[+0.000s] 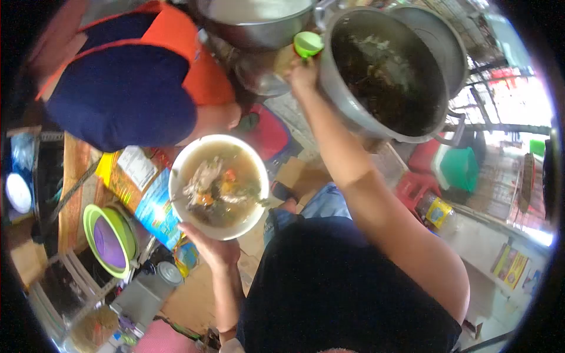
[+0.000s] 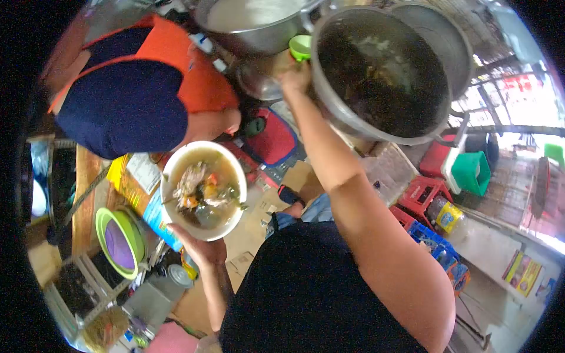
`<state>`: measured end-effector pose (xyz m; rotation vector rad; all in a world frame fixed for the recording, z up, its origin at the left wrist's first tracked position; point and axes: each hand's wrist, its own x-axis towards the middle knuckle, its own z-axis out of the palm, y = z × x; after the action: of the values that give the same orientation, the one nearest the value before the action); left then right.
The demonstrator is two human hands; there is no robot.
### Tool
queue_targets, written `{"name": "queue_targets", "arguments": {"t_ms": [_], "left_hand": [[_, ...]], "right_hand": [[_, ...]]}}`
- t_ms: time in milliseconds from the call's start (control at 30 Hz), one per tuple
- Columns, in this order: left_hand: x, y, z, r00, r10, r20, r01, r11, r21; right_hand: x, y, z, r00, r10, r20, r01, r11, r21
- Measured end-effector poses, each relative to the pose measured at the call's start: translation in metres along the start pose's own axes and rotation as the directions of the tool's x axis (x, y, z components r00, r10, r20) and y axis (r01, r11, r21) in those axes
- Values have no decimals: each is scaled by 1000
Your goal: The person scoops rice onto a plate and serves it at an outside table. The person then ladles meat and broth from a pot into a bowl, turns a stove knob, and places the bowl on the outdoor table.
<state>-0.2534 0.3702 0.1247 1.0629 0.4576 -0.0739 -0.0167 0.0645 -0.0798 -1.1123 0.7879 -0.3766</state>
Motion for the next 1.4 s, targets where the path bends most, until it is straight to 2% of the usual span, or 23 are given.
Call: {"name": "queue_targets", "arguments": {"t_ms": [33, 67, 133, 167, 267, 300, 333, 367, 400, 433, 467, 500, 633, 667, 733, 767, 800, 867, 967, 1100, 1200, 1367, 1400], "left_hand": [[0, -4, -5, 994, -65, -83, 62, 997, -36], [1, -9, -15, 998, -44, -37, 42, 999, -34], [4, -14, -13, 999, -16, 37, 20, 994, -105], [0, -12, -3, 999, -4, 39, 10, 987, -160], [-7, -14, 18, 996, 83, -24, -85, 988, -132], [-12, -17, 23, 996, 87, -22, -89, 986, -138], [-17, -21, 30, 995, 98, -18, -100, 985, -143], [-19, -23, 33, 994, 110, -19, -111, 982, -152], [-21, -27, 35, 990, 125, -71, -132, 986, -105], [-27, -29, 46, 988, 134, -83, -143, 983, -113], [-34, -31, 60, 985, 144, -98, -155, 980, -122], [-41, -34, 70, 982, 152, -115, -166, 978, -128], [-62, -48, 97, 959, 261, -113, -271, 959, -81], [-70, -51, 106, 951, 242, -190, -264, 960, -96], [-78, -60, 108, 943, 248, -224, -279, 953, -121], [-83, -64, 113, 936, 256, -242, -294, 946, -137], [-91, -68, 115, 930, 295, -218, -326, 937, -122], [-105, -75, 117, 925, 293, -241, -333, 932, -144], [-128, -82, 132, 887, 279, -368, -364, 912, -186], [-147, -87, 137, 892, 317, -322, -384, 908, -169], [-162, -92, 123, 849, 276, -451, -407, 885, -226], [-177, -94, 122, 835, 231, -499, -422, 852, -310], [-179, -93, 125, 810, 250, -531, -429, 870, -244]], "right_hand": [[-14, -2, -5, 997, 46, 66, -27, 963, -268], [-37, -4, -5, 976, -125, 178, 201, 827, -524], [-129, -60, -34, 753, -234, 615, 612, 592, -524], [-164, -106, -62, 556, -113, 823, 602, 737, -306], [-196, -261, -147, 668, -110, 736, 501, 798, -335], [-174, -303, -181, 708, -240, 664, 598, 705, -382], [-155, -343, -222, 798, -419, 432, 577, 737, -352], [-130, -364, -249, 781, -608, 141, 589, 644, -488], [-88, -372, -294, 723, -675, 146, 616, 535, -577], [-46, -372, -334, 722, -692, 10, 468, 478, -744], [-11, -359, -369, 599, -786, 153, 449, 171, -877], [12, -344, -381, 648, -761, -16, 383, 344, -857], [63, -305, -418, 803, -590, -86, 537, 778, -325], [76, -305, -435, 859, -492, -142, 468, 867, -171], [107, -299, -436, 980, -192, -52, 180, 969, -170], [128, -283, -433, 1000, -16, 20, 20, 979, -204], [157, -268, -444, 981, 176, -84, -187, 972, -145], [182, -249, -444, 956, 290, -41, -293, 950, -112], [203, -248, -429, 946, 318, 70, -303, 939, -163], [222, -272, -396, 939, 275, 204, -221, 942, -255], [201, -275, -383, 924, 241, 296, -146, 940, -308], [134, -315, -349, 898, -10, 440, 192, 908, -371], [126, -326, -343, 875, -95, 475, 285, 894, -345]]}}
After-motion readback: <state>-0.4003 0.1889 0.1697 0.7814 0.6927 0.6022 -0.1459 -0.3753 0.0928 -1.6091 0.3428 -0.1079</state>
